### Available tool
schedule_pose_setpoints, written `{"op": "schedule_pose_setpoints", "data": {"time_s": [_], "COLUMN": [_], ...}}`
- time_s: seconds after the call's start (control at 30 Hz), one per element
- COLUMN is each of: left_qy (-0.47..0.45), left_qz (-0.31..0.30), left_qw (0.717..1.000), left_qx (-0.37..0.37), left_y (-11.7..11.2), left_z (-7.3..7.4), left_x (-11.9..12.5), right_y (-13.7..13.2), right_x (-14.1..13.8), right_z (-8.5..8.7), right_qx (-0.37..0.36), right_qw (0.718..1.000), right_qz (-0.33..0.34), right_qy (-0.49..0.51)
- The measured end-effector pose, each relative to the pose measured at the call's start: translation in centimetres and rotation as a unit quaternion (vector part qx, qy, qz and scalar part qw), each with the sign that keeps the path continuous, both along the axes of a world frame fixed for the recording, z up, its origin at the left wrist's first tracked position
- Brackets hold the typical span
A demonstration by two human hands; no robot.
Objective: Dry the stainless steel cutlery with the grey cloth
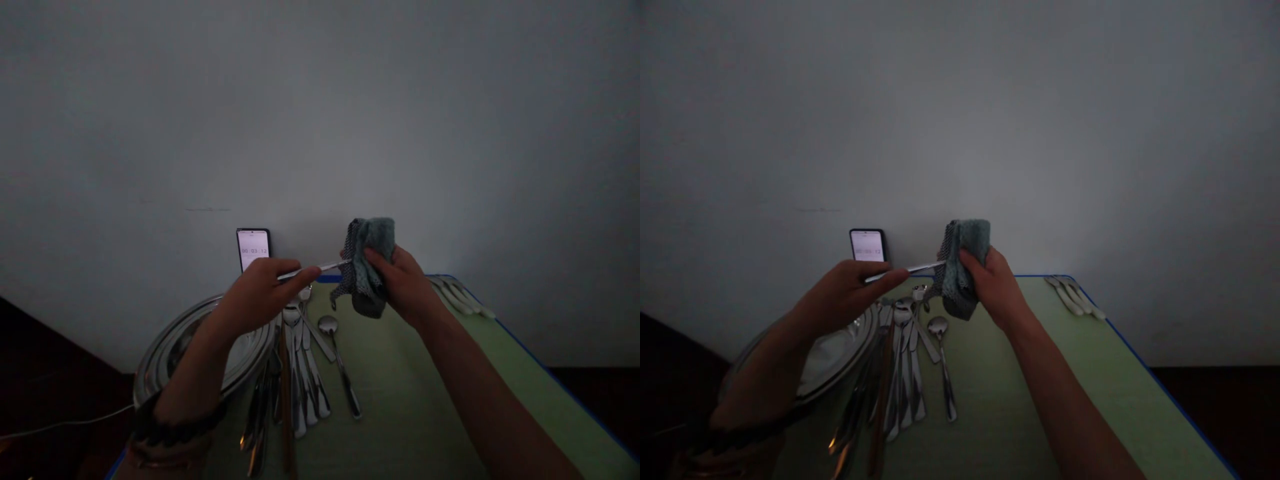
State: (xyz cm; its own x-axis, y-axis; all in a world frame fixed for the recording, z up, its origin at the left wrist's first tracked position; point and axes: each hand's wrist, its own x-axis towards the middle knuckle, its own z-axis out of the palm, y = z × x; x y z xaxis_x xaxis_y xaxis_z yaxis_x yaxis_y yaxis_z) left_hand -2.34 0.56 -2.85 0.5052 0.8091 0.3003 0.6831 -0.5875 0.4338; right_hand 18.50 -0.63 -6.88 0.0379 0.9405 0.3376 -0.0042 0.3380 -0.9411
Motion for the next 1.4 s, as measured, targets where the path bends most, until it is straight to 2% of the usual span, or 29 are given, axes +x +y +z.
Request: {"op": "schedule_pose_setpoints", "data": {"time_s": [0.07, 0.13, 0.2, 0.37, 0.53, 0.63, 0.77, 0.83, 0.97, 1.13, 1.23, 1.3, 1.4], "left_qy": [0.008, 0.017, 0.025, 0.030, 0.010, 0.022, 0.015, -0.012, -0.038, -0.011, 0.005, 0.008, 0.018], "left_qz": [0.004, -0.005, -0.024, -0.057, -0.086, -0.081, -0.074, -0.051, -0.020, -0.023, -0.005, 0.000, -0.014], "left_qw": [1.000, 0.999, 0.998, 0.994, 0.990, 0.990, 0.992, 0.996, 0.998, 0.999, 1.000, 1.000, 0.999], "left_qx": [-0.015, -0.035, -0.055, -0.086, -0.113, -0.114, -0.100, -0.074, -0.047, -0.022, -0.009, -0.010, -0.032], "left_y": [0.0, -0.1, -0.1, 0.0, 0.5, 0.7, 0.9, 0.9, 1.0, 0.8, 0.8, 0.8, 0.7], "left_z": [0.4, 0.7, 0.8, 0.4, -0.1, -0.4, -0.8, -1.0, -1.3, -1.0, -0.6, -0.5, -0.5], "left_x": [-0.9, -1.6, -1.8, -1.5, -1.3, -1.2, -0.7, -0.4, 0.3, 0.7, 0.2, -0.3, -0.7], "right_y": [-0.6, -1.2, -1.5, -1.8, -2.2, -1.8, -0.6, -0.2, 0.2, 0.6, 0.3, -0.2, -1.1], "right_x": [1.3, 2.2, 2.7, 2.4, 2.4, 1.8, 0.2, -0.4, -0.6, -0.6, 0.0, 0.8, 2.2], "right_z": [0.7, 1.3, 1.8, 2.2, 2.3, 2.0, 1.1, 0.6, -0.1, -0.6, -0.1, 0.5, 1.3], "right_qx": [-0.030, -0.044, -0.039, 0.001, -0.010, 0.001, 0.028, 0.028, 0.028, 0.050, 0.029, 0.006, -0.027], "right_qw": [0.993, 0.970, 0.948, 0.940, 0.949, 0.966, 0.978, 0.979, 0.990, 0.988, 0.992, 0.989, 0.969], "right_qz": [0.081, 0.159, 0.196, 0.148, 0.142, 0.065, -0.138, -0.171, -0.127, -0.143, -0.106, -0.043, 0.075], "right_qy": [-0.083, -0.181, -0.248, -0.308, -0.280, -0.251, -0.155, -0.109, -0.050, 0.006, -0.063, -0.139, -0.234]}}
